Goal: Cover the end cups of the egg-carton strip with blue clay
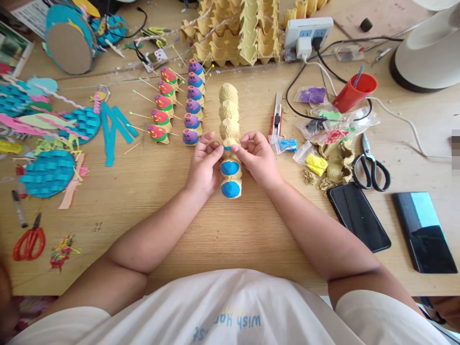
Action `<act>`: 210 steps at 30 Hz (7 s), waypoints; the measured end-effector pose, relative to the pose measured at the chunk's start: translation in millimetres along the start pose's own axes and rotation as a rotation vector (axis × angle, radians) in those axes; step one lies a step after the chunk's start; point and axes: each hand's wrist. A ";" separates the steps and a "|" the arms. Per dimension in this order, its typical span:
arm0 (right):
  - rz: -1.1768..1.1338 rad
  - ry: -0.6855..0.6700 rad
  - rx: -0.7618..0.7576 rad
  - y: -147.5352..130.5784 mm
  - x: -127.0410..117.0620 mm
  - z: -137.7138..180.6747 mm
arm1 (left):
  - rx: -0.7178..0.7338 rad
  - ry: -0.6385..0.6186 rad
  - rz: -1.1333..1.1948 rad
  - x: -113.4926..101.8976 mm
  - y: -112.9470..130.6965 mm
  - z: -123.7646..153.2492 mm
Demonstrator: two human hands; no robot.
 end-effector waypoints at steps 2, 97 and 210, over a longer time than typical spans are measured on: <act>-0.025 -0.002 0.004 0.0 0.4 -0.8 | 0.000 0.003 -0.001 0.1 0.4 0.7; -0.237 -0.110 0.099 -4.9 -5.0 0.8 | -0.353 -0.125 0.068 6.9 4.8 8.0; -0.171 -0.113 -0.005 2.5 -3.2 5.6 | -0.313 -0.133 0.026 8.8 5.5 8.4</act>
Point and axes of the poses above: each hand's wrist, its own z-axis away from the middle knuckle, its own x-axis out of the palm, y = z × x, and after that the axes turned 10 degrees about x, right-handed
